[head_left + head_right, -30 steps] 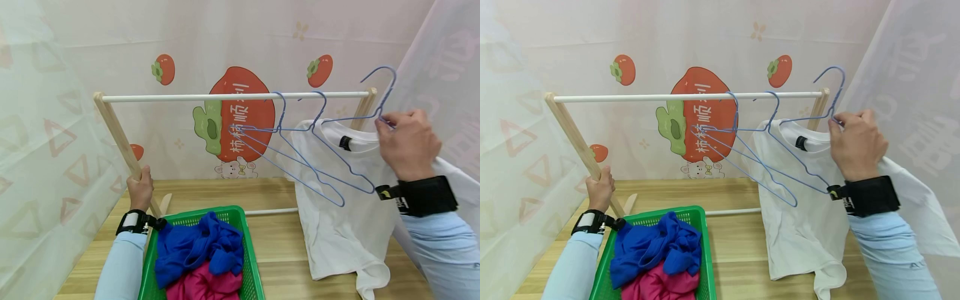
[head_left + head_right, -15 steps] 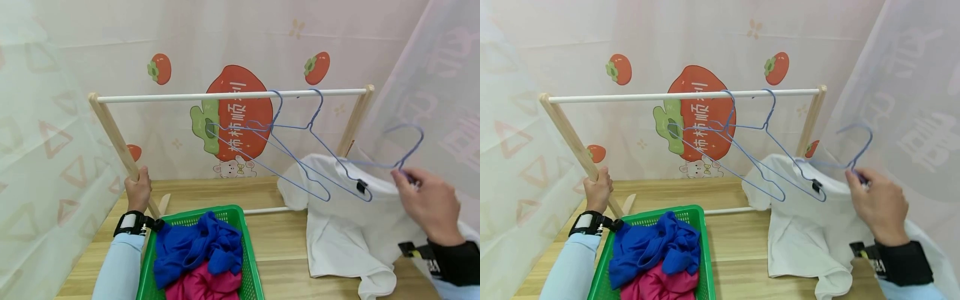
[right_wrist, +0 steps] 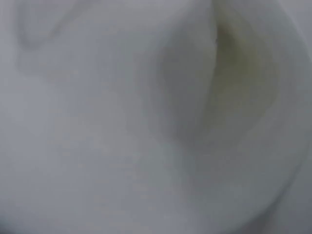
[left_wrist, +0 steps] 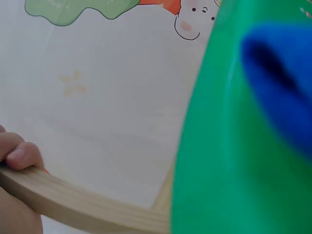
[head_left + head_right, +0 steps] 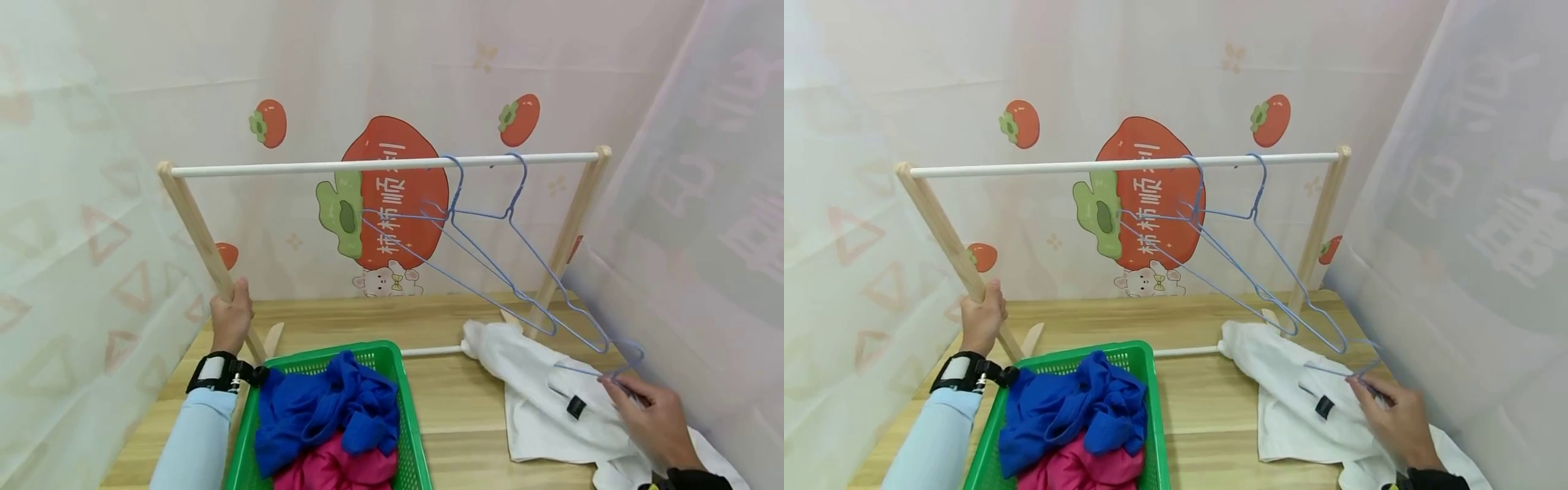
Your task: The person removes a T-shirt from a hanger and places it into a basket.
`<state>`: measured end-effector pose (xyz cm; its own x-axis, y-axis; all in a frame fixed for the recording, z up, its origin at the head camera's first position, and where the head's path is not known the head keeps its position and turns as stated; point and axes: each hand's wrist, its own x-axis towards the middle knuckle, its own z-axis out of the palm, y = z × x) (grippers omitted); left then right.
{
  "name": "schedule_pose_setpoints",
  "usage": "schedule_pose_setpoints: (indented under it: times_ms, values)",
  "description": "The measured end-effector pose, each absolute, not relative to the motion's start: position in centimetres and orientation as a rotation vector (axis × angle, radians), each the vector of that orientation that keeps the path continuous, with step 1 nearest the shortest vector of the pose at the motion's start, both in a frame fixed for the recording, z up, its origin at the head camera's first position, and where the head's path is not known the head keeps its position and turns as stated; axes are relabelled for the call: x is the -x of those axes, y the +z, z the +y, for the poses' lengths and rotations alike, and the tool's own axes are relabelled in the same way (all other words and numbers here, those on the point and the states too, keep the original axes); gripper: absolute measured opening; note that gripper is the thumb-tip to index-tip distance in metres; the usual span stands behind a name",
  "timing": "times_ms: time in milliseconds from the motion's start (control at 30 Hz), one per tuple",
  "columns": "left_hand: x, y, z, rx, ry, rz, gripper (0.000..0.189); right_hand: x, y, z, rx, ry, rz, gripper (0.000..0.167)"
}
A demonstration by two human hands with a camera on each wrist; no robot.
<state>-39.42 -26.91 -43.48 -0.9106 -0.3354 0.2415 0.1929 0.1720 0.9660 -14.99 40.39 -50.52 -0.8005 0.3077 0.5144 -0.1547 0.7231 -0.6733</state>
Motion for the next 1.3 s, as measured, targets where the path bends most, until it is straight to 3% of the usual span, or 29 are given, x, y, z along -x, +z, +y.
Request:
schedule_pose_setpoints:
  times_ms: [167, 367, 500, 667, 800, 900, 1067, 1300]
  values:
    - [38.0, -42.0, -27.5, -0.123, -1.495, -2.392, 0.058, 15.2, -50.5, 38.4, -0.375, 1.011, -2.027, 0.035]
    - [34.0, -37.1, -28.2, -0.046, -0.932, -3.167, 0.087, 14.6, -48.4, 34.5, -0.577, 1.018, -1.956, 0.032]
    - [30.9, -33.9, -24.0, 0.324, -0.573, -3.290, 0.064, 14.3, -45.9, 31.3, -0.543, 0.989, -1.977, 0.030]
    - [28.7, -32.6, -16.0, 0.979, -0.448, -2.980, 0.032, 14.6, -42.8, 26.7, -0.402, 0.965, -2.062, 0.030]
    - [28.3, -33.6, -10.5, 1.450, -0.483, -2.700, 0.058, 15.0, -41.3, 23.1, -0.387, 0.970, -2.092, 0.025]
    - [28.6, -34.6, -7.0, 1.677, -0.493, -2.543, 0.050, 15.0, -40.3, 21.4, -0.377, 0.981, -2.114, 0.023]
    - [28.7, -36.0, -3.8, 1.796, -0.478, -2.457, 0.019, 14.4, -39.0, 20.2, -0.304, 0.961, -2.174, 0.025]
    - [28.1, -37.3, -2.3, 1.770, -0.446, -2.380, 0.015, 14.1, -38.1, 20.3, -0.146, 0.914, -2.324, 0.022]
